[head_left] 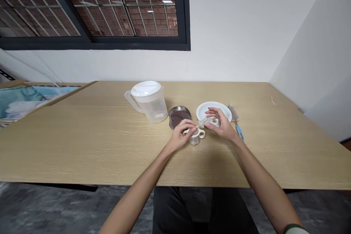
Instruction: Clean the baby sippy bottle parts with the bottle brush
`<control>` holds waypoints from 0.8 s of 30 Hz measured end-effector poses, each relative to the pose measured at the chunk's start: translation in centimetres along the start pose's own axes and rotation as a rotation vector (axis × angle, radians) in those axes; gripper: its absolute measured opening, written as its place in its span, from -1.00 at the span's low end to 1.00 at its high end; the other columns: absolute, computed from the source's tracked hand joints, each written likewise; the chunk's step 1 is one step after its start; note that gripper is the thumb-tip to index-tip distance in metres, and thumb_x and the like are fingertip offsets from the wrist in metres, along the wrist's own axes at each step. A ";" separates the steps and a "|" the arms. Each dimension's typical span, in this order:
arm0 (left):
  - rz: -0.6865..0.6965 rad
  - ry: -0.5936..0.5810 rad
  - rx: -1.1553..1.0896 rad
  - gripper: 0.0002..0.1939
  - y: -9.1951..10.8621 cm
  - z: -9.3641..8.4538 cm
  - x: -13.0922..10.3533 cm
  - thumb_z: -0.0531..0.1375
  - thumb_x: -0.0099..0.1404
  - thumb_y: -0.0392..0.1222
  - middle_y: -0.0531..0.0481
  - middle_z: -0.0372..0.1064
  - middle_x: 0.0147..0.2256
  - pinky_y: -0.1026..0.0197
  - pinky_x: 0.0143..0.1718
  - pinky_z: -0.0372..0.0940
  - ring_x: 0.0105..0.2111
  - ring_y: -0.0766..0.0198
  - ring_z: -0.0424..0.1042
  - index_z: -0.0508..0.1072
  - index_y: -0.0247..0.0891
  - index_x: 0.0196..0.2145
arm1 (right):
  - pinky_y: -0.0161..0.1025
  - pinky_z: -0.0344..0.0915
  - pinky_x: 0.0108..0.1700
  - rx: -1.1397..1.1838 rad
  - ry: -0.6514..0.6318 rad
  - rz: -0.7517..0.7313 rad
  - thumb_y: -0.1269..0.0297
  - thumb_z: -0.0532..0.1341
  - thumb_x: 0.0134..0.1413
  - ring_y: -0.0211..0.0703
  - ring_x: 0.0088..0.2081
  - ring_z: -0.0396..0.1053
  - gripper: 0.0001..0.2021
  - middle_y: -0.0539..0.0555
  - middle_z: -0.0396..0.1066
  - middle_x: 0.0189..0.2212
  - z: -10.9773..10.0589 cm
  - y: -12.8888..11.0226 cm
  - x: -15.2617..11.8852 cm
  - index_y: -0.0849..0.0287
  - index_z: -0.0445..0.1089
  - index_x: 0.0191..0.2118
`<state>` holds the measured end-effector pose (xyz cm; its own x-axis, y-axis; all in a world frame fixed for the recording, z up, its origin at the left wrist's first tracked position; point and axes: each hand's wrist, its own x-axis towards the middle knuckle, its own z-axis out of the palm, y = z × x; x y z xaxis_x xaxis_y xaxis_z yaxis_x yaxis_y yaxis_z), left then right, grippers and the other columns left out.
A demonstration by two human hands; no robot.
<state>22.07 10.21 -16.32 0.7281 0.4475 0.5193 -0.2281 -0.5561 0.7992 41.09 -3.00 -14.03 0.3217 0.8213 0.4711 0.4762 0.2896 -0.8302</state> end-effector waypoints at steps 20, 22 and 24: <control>-0.016 -0.048 -0.018 -0.75 -0.1 -0.3 0.0 0.24 0.38 -0.01 -0.17 0.38 -0.10 0.08 0.03 0.31 -0.04 0.14 0.41 0.60 -0.24 -0.25 | -0.06 0.45 0.01 0.282 -0.106 0.126 0.12 0.46 -0.06 -0.14 -0.15 0.51 -0.42 0.10 0.50 -0.19 0.8 -0.5 -0.4 0.09 0.29 0.06; -0.016 -0.050 -0.014 -0.74 -0.1 -0.3 0.0 0.24 0.38 -0.01 -0.18 0.38 -0.10 0.09 0.00 0.32 -0.05 0.14 0.41 0.59 -0.25 -0.25 | -0.08 0.46 -0.01 0.309 -0.103 0.159 0.13 0.48 -0.09 -0.15 -0.17 0.52 -0.41 0.09 0.51 -0.20 0.7 -0.5 -0.5 0.09 0.29 0.05; -0.018 -0.048 -0.011 -0.74 -0.1 -0.3 -0.1 0.24 0.38 -0.01 -0.18 0.37 -0.10 0.10 -0.01 0.32 -0.07 0.15 0.41 0.59 -0.25 -0.25 | -0.10 0.46 -0.02 0.323 -0.100 0.177 0.14 0.48 -0.10 -0.16 -0.19 0.53 -0.41 0.08 0.52 -0.22 0.6 -0.6 -0.5 0.09 0.30 0.05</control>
<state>21.83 10.46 -16.31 0.7625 0.4231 0.4894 -0.2215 -0.5399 0.8120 40.09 -3.31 -13.95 0.2867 0.9120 0.2934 0.1327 0.2655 -0.9549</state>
